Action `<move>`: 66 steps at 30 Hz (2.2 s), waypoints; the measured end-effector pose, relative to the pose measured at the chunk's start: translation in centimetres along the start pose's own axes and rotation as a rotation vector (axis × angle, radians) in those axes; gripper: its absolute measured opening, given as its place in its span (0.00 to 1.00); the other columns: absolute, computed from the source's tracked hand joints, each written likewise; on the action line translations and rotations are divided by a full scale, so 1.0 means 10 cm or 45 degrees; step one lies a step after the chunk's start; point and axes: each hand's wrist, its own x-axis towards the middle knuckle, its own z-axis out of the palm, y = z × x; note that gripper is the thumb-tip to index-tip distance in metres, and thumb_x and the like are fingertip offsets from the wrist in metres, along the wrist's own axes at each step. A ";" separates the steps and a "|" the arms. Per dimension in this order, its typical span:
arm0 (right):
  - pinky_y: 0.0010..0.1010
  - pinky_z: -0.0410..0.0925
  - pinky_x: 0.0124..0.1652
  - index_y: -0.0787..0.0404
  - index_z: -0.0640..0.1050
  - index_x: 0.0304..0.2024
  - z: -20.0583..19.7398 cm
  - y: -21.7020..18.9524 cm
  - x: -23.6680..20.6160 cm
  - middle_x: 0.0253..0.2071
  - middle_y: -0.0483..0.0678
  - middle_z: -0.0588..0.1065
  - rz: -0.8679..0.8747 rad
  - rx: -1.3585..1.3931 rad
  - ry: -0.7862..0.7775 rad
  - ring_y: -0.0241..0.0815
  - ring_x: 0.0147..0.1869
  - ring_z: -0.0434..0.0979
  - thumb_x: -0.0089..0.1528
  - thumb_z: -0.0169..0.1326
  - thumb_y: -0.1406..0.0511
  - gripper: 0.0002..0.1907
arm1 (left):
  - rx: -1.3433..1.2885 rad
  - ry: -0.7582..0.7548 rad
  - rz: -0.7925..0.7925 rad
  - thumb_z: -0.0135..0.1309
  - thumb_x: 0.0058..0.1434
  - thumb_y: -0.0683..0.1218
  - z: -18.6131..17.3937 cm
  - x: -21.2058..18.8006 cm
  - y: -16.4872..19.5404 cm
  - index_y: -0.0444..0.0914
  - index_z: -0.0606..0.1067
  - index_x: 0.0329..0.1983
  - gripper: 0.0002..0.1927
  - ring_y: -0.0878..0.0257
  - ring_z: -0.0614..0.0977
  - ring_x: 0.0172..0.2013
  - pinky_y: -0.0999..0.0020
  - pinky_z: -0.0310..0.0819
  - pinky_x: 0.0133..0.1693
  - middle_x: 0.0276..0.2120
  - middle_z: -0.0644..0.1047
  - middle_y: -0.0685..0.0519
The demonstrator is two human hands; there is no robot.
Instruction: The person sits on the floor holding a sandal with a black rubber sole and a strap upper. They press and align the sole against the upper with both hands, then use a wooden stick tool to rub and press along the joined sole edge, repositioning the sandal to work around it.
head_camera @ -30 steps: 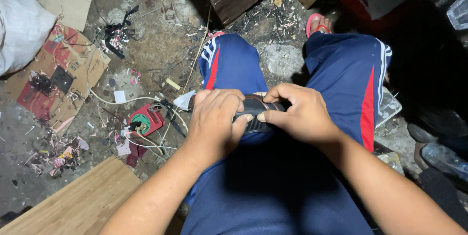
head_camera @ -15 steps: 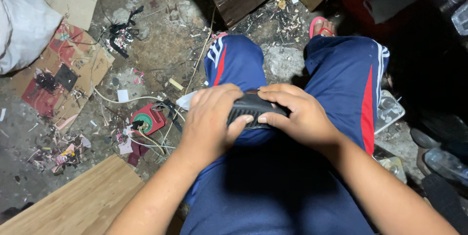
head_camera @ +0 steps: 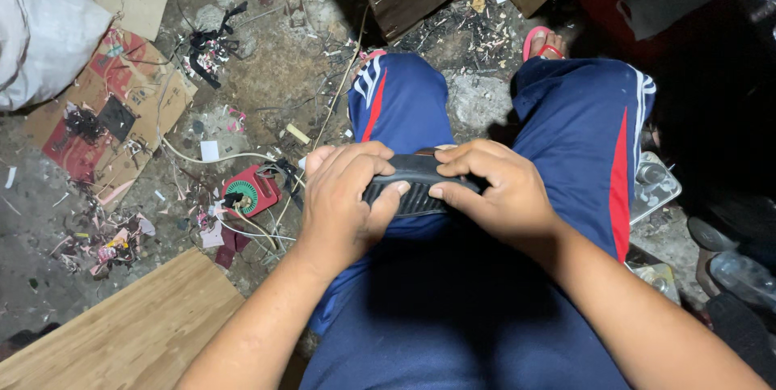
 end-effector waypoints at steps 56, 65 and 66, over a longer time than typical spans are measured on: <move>0.41 0.61 0.67 0.64 0.73 0.59 -0.21 -0.13 -0.07 0.64 0.57 0.72 -0.069 0.197 -0.168 0.52 0.71 0.69 0.55 0.67 0.63 0.31 | -1.357 -0.120 -0.552 0.63 0.56 0.35 -0.08 -0.14 0.16 0.36 0.67 0.56 0.26 0.54 0.75 0.62 0.56 0.67 0.68 0.54 0.73 0.47; 0.37 0.69 0.59 0.69 0.73 0.59 -0.06 -0.15 -0.03 0.55 0.54 0.75 0.527 1.401 0.499 0.42 0.56 0.77 0.74 0.47 0.57 0.21 | -0.971 -0.213 -0.230 0.70 0.52 0.49 0.11 0.17 0.50 0.33 0.38 0.78 0.64 0.43 0.61 0.74 0.52 0.54 0.73 0.72 0.56 0.40; 0.38 0.69 0.60 0.68 0.72 0.59 -0.03 -0.18 -0.03 0.56 0.54 0.75 0.559 1.442 0.536 0.43 0.57 0.77 0.73 0.46 0.56 0.22 | -0.843 -0.215 -0.233 0.72 0.49 0.50 0.18 0.22 0.53 0.32 0.38 0.77 0.66 0.41 0.60 0.74 0.51 0.53 0.72 0.72 0.56 0.38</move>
